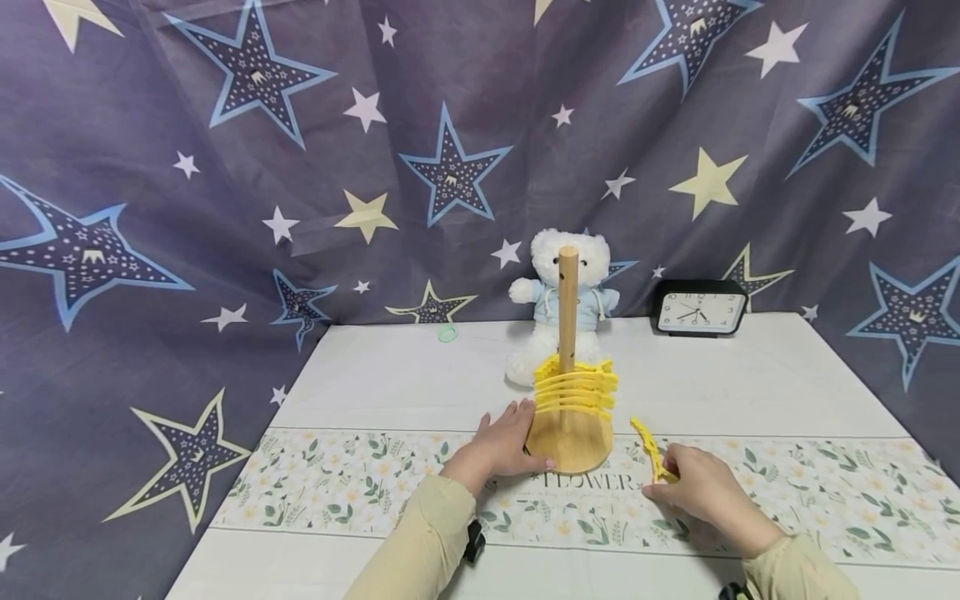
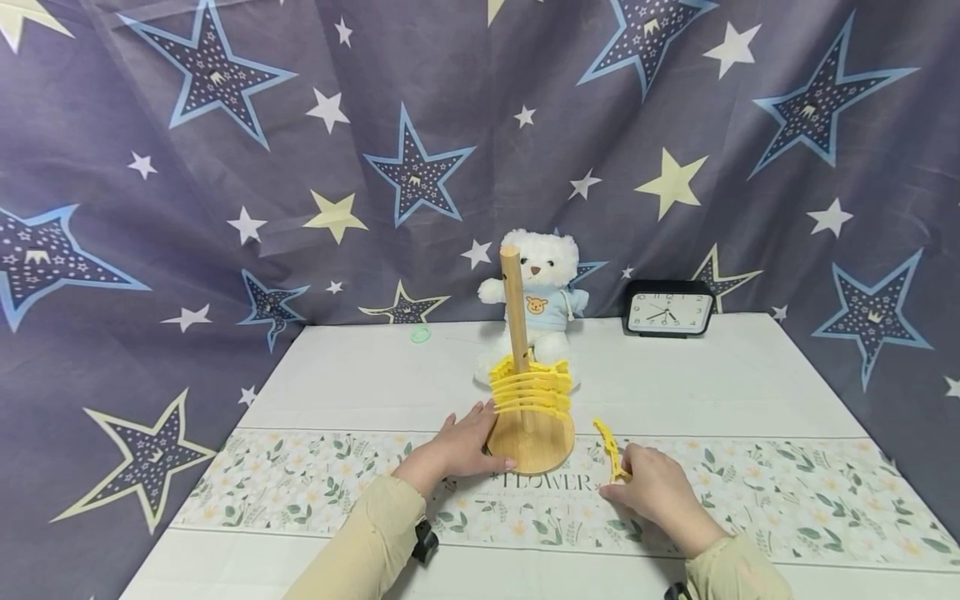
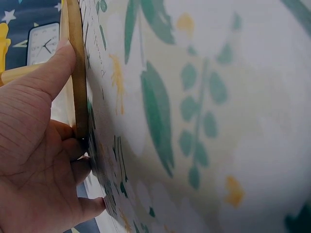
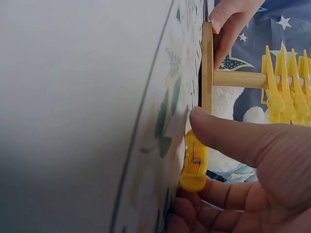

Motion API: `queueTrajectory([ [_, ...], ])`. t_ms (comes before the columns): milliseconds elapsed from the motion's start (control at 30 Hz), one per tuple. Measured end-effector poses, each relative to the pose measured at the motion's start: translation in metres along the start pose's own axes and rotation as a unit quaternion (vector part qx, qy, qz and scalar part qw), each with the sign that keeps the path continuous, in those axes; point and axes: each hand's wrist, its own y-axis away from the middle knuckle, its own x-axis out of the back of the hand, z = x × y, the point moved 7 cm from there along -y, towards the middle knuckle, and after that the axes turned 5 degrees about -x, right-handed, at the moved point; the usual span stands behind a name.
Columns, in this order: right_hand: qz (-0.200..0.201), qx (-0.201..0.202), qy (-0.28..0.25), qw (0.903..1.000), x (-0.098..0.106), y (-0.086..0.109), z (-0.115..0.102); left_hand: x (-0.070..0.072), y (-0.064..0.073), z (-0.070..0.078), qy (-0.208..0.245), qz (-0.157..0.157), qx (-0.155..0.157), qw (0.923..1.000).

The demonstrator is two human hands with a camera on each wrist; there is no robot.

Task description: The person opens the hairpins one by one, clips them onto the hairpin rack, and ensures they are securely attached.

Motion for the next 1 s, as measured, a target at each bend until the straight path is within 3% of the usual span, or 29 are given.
queueTrajectory([
  [400, 0.013, 0.027, 0.007, 0.9995, 0.012, 0.005, -0.002, -0.001, -0.001, 0.000, 0.002, 0.000, 0.000, 1.0000],
  [667, 0.080, 0.057, -0.048, 0.9940, 0.038, 0.008, -0.003, 0.000, -0.001, 0.000, -0.006, 0.002, 0.000, 1.0000],
  [1000, 0.185, 0.106, -0.108, 0.9709, 0.081, 0.021, -0.016, 0.000, -0.001, 0.000, -0.010, 0.002, 0.000, 0.9999],
])
